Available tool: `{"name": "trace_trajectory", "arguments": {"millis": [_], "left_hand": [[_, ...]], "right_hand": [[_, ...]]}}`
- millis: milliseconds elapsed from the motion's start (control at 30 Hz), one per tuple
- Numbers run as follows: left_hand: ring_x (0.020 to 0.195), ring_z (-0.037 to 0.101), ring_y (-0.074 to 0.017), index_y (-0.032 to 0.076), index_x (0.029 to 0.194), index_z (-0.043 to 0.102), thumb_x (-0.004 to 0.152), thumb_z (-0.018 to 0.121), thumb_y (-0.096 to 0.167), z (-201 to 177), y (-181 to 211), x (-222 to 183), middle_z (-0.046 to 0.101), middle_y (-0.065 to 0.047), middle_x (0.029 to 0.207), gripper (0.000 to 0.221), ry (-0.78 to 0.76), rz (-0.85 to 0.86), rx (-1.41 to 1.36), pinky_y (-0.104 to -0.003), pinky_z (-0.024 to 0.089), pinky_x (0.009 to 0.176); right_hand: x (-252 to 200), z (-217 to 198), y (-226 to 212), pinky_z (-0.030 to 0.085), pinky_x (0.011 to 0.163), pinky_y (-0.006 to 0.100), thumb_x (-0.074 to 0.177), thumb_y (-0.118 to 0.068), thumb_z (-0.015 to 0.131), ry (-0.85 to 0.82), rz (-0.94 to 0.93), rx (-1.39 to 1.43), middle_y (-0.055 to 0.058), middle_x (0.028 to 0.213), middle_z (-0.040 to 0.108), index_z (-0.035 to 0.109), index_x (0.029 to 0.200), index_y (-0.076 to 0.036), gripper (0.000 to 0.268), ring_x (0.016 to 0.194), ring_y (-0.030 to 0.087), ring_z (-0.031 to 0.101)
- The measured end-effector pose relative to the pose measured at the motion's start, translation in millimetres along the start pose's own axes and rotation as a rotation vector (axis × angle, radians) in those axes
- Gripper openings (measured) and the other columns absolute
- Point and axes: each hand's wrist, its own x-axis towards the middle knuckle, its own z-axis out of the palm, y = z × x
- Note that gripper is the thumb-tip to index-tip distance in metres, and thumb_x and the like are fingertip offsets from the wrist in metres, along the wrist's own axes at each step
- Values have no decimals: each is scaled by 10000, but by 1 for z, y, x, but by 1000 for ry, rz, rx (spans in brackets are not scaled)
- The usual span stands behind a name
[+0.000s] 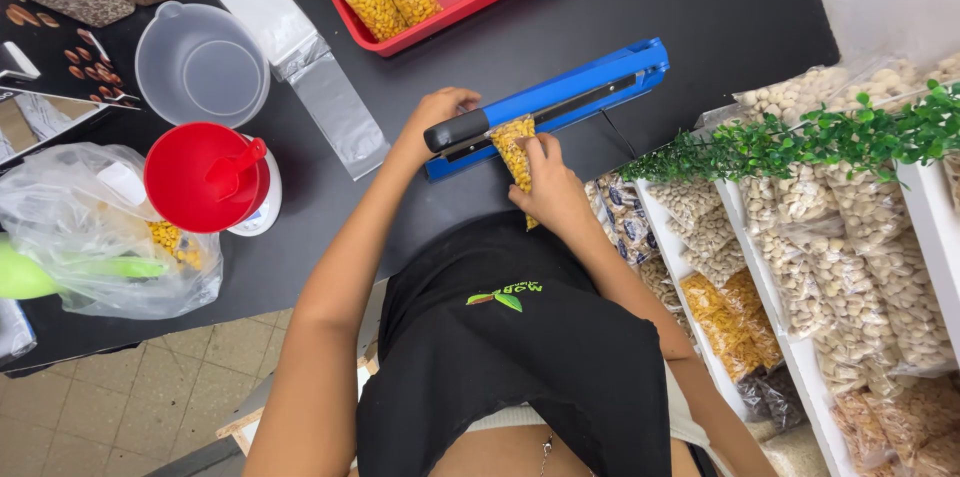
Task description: The person repeatedly picks up clear plastic bags filled with yellow corn kernels from a red tray. They place each bag into a blue handheld heat sealer, press the handle to seal the top, and then return the sealed bag to the tray. The process is repeated for multiple bags.
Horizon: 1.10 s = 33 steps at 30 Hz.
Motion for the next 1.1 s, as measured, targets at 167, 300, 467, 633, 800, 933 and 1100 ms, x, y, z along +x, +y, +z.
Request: {"name": "trace_trajectory", "arguments": {"millis": [167,300,467,633,800,933,1100], "left_hand": [[894,731,-361,54,1042,770,835,742,66,14,-8,31,734,-110,884,209,-116,12,117,-460,582,829],[843,733,-334,85,971,771,827,755,151,18,-14,37,732,-74,818,160,-172,-63,120,-434,586,764],[826,727,-323,98,945,768,867,737,218,27,-36,49,725,-77,799,146,-173,-100,70,-430,575,739],[832,727,-315,110,943,771,902,709,246,19,-16,41,726,-74,796,155,-188,-122,54,-427,574,744],[785,708,-271,104,943,763,911,702,260,9,-3,37,715,-74,788,171,-229,-169,-20,-400,560,703],[757,701,-256,100,928,767,909,702,246,3,7,32,709,-72,770,160,-236,-169,-33,-377,556,679],[826,716,-333,50,1018,750,899,691,216,-15,16,17,742,-154,873,213,-315,-175,-69,-441,554,712]], "right_hand": [[0,-2,-1,568,833,697,819,-152,733,7,-9,12,242,1458,351,410,1393,-144,659,978,633,648],[-2,-3,-3,559,836,710,827,-151,732,-8,-3,21,249,1467,337,410,1406,-134,663,968,651,639],[-3,-3,-2,553,848,715,827,-170,734,-10,-2,20,235,1481,331,400,1414,-146,676,967,657,635],[-3,-5,-1,561,850,700,826,-190,739,-25,0,15,218,1483,330,390,1422,-159,691,960,649,640],[-8,-11,-7,571,847,689,832,-165,729,-8,-9,17,221,1470,332,394,1416,-147,673,960,636,647],[-13,-14,-11,571,846,692,829,-173,734,-11,-12,16,229,1462,339,395,1409,-133,673,967,645,641],[-18,-13,-9,566,885,666,837,-217,736,-20,-46,-35,167,1507,306,395,1421,-185,677,1032,608,643]]}}
